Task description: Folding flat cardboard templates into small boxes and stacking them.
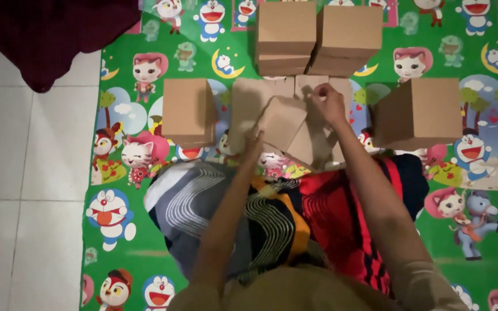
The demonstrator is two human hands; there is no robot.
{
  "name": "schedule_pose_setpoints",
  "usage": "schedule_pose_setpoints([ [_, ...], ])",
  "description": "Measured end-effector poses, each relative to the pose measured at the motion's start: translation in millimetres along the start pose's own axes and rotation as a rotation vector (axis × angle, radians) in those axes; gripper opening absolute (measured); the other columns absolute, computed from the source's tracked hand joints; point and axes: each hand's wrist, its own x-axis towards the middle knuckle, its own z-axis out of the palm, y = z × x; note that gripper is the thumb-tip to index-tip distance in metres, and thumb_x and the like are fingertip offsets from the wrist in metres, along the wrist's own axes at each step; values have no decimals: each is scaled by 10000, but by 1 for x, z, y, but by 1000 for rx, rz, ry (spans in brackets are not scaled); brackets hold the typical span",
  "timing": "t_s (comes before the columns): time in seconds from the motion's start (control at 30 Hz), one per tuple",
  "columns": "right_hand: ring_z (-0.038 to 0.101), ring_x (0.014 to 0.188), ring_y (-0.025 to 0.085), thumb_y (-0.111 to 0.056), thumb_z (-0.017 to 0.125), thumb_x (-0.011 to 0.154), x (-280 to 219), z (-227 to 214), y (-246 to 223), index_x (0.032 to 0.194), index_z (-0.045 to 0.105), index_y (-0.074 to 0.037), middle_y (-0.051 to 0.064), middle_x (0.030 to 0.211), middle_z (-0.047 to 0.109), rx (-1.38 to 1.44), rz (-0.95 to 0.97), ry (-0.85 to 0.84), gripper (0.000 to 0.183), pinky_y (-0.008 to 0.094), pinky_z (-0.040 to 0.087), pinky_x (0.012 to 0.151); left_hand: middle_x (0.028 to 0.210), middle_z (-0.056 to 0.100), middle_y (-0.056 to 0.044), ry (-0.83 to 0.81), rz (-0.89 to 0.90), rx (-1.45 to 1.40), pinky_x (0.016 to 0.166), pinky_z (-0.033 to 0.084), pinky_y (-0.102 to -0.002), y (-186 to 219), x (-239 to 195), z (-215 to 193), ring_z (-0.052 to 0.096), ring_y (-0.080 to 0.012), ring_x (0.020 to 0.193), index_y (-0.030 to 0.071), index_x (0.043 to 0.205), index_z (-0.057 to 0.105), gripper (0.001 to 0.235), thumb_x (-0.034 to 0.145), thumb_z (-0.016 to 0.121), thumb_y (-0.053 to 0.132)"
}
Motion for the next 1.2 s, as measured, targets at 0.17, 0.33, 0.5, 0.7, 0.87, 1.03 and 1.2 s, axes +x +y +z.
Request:
schedule_pose_setpoints([
  [0.17, 634, 1194, 491, -430, 653, 980, 21, 12, -6, 1287, 669, -67, 259, 1227, 707, -265, 62, -486, 475, 592, 489, 1015, 1513, 547, -42, 64, -164, -70, 1131, 459, -406, 13, -2, 32, 519, -209, 1396, 213, 1624, 36, 1036, 903, 748, 424],
  [0.33, 673, 1140, 455, -271, 624, 985, 11, -2, -16, 1328, 681, -113, 208, 1196, 733, -321, 40, -500, 382, 570, 530, 968, 1557, 461, -170, 78, -197, -80, 1204, 371, -488, 68, 7, 27, 442, -317, 1452, 113, 1618, 56, 1008, 916, 716, 410],
  [0.5, 679, 1102, 434, -97, 623, 921, 5, -14, 22, 1309, 700, -114, 223, 1210, 710, 2, 30, -388, 396, 541, 559, 917, 755, 619, 54, 68, 18, 42, 599, 464, -312, 57, 24, 2, 601, -95, 658, 212, 891, 711, 207, 920, 708, 417],
  [0.7, 654, 1107, 457, 69, 602, 892, -22, -54, 24, 1302, 691, -38, 271, 1189, 692, 162, -65, -303, 433, 516, 555, 923, 910, 699, -179, -200, 124, 62, 564, 579, -390, 129, -31, -23, 698, -229, 584, -75, 1268, 640, 386, 938, 651, 124],
  [0.87, 708, 972, 457, 21, 641, 958, -56, -78, 35, 1258, 661, -22, 232, 1030, 743, -93, -204, -376, 303, 546, 586, 850, 1159, 605, -193, -391, 487, 25, 1015, 541, -476, 156, -78, -34, 629, -310, 1084, 30, 1495, 488, 579, 929, 591, -45],
  [1.03, 724, 989, 360, -107, 728, 923, -86, -78, 54, 1258, 700, -131, 125, 1025, 764, -227, -298, -316, 338, 470, 582, 884, 1422, 567, -154, -449, 508, 520, 1105, 422, -593, 183, -114, -53, 524, -438, 1319, 189, 1500, 473, 445, 1061, 484, 261],
  [1.2, 723, 954, 381, -48, 731, 933, -113, -67, 53, 1254, 753, -132, 171, 1009, 763, -124, -235, -255, 332, 472, 575, 868, 1341, 600, -76, -355, 490, 788, 1036, 499, -517, 119, -106, -50, 604, -352, 1243, 349, 1480, 467, 445, 1040, 508, 303],
])
